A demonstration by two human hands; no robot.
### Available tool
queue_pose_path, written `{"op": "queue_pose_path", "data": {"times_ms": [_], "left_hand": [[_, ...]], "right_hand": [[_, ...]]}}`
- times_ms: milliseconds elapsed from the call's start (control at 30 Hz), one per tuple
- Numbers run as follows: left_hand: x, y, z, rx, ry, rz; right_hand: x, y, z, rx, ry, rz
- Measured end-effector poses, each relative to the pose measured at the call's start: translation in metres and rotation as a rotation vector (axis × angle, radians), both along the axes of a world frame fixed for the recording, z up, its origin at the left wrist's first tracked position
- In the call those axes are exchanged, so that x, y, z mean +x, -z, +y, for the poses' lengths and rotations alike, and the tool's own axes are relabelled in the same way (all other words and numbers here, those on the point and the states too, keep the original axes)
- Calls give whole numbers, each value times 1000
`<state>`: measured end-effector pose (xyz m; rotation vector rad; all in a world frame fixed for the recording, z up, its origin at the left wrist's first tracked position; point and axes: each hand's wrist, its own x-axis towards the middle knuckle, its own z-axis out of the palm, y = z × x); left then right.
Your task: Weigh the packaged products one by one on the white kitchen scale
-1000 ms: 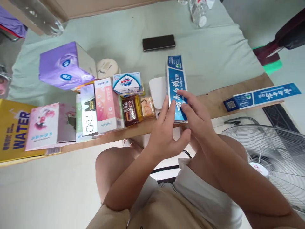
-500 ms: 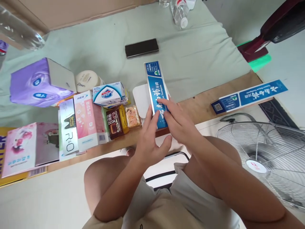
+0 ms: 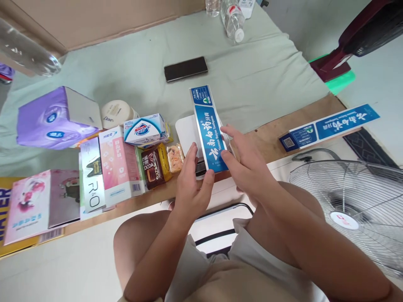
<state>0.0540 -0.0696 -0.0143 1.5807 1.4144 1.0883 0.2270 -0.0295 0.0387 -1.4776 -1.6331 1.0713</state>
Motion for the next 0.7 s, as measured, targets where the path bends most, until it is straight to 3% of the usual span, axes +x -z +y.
{"op": "queue_pose_path", "data": {"times_ms": [200, 433, 600, 700], "left_hand": [[11, -20, 11, -57, 77, 15], [25, -24, 19, 67, 56, -140], [41, -59, 27, 110, 42, -75], [59, -75, 59, 69, 60, -115]], "right_hand": [[-8, 1, 2, -88, -65, -17], [-14, -4, -13, -41, -23, 99], [3, -17, -23, 128, 47, 182], [27, -18, -18, 211, 108, 192]]}}
